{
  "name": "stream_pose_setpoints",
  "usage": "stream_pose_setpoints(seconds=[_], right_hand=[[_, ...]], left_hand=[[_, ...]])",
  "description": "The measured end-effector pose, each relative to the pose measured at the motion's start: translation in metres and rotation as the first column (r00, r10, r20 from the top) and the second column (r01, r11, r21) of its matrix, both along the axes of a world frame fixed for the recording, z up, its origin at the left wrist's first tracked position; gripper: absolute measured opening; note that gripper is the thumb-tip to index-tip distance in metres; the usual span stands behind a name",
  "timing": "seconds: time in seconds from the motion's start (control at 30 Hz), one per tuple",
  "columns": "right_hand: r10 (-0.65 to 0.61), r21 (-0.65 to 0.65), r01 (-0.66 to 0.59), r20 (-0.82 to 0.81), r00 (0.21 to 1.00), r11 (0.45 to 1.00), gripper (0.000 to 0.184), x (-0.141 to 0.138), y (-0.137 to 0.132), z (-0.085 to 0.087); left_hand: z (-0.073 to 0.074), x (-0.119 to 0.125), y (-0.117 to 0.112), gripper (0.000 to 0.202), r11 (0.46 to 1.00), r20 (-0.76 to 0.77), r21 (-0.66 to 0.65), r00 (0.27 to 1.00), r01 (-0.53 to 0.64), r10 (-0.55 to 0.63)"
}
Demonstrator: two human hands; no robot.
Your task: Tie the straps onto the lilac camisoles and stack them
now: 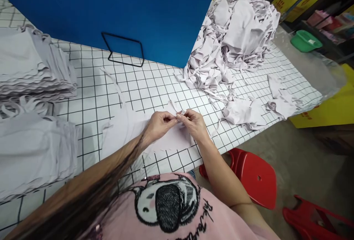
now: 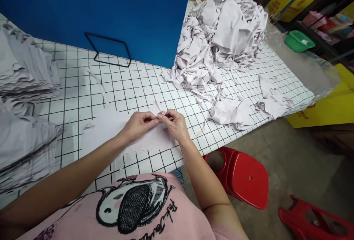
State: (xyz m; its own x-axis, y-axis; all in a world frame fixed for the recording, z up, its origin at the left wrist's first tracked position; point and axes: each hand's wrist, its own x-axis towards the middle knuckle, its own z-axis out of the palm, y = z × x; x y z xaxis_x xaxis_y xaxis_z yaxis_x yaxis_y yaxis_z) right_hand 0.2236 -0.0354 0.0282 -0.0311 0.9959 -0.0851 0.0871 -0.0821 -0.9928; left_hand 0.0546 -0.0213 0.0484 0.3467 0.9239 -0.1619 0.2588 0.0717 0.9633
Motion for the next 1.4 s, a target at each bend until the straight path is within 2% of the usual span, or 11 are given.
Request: stream_pose_setpoints(seconds=[0.1, 0.2, 0.37, 0.53, 0.6, 0.7, 0.77, 0.87, 1.0, 1.23, 1.4], right_hand=[[0.011, 0.029, -0.013, 0.061, 0.998, 1.0, 0.026, 0.007, 0.003, 0.007], [-0.053, 0.086, 0.049, 0.041, 0.998, 0.995, 0.025, 0.009, 0.009, 0.013], [-0.076, 0.135, 0.075, 0.008, 0.997, 0.988, 0.023, -0.006, 0.012, 0.011], [-0.038, 0.156, 0.006, 0.198, 0.979, 0.988, 0.022, -0.004, 0.012, 0.005], [-0.121, 0.234, 0.045, 0.32, 0.94, 0.971, 0.022, 0.0, 0.012, 0.008], [-0.269, 0.464, 0.031, 0.458, 0.847, 0.886, 0.019, 0.001, 0.015, 0.017], [-0.163, 0.509, -0.158, 0.529, 0.833, 0.846, 0.023, -0.003, 0.019, 0.023], [0.092, 0.424, -0.392, 0.574, 0.813, 0.816, 0.022, -0.011, 0.028, 0.025], [0.154, 0.345, -0.382, 0.536, 0.83, 0.857, 0.013, -0.014, 0.034, 0.019], [0.215, 0.204, -0.361, 0.512, 0.831, 0.91, 0.015, -0.009, 0.032, 0.005], [0.273, 0.193, -0.422, 0.52, 0.809, 0.886, 0.016, -0.011, 0.033, -0.002]], left_hand=[[0.001, -0.002, 0.004, 0.024, 1.0, -0.023, 0.007, 1.0, 0.005, -0.005], [0.005, -0.002, 0.007, 0.023, 1.0, -0.022, -0.015, 1.0, 0.009, -0.01], [0.003, 0.004, 0.009, 0.027, 0.998, 0.093, -0.057, 0.995, -0.029, 0.034], [-0.002, -0.004, 0.012, 0.026, 0.999, 0.061, -0.003, 0.997, -0.041, 0.041], [-0.002, -0.01, 0.015, 0.022, 0.998, -0.01, 0.053, 1.0, -0.026, 0.027], [0.003, -0.017, 0.022, 0.017, 0.986, -0.139, 0.155, 0.99, 0.055, -0.033], [0.01, -0.021, 0.028, 0.015, 0.962, -0.203, 0.239, 0.976, 0.132, -0.083], [0.019, -0.025, 0.034, 0.016, 0.928, -0.268, 0.324, 0.959, 0.182, -0.095], [0.017, -0.033, 0.034, 0.016, 0.945, -0.309, 0.296, 0.95, 0.141, -0.045], [-0.017, -0.038, 0.014, 0.018, 0.901, -0.531, 0.37, 0.847, 0.226, 0.005], [-0.025, -0.035, 0.01, 0.016, 0.921, -0.515, 0.328, 0.857, 0.21, -0.011]])
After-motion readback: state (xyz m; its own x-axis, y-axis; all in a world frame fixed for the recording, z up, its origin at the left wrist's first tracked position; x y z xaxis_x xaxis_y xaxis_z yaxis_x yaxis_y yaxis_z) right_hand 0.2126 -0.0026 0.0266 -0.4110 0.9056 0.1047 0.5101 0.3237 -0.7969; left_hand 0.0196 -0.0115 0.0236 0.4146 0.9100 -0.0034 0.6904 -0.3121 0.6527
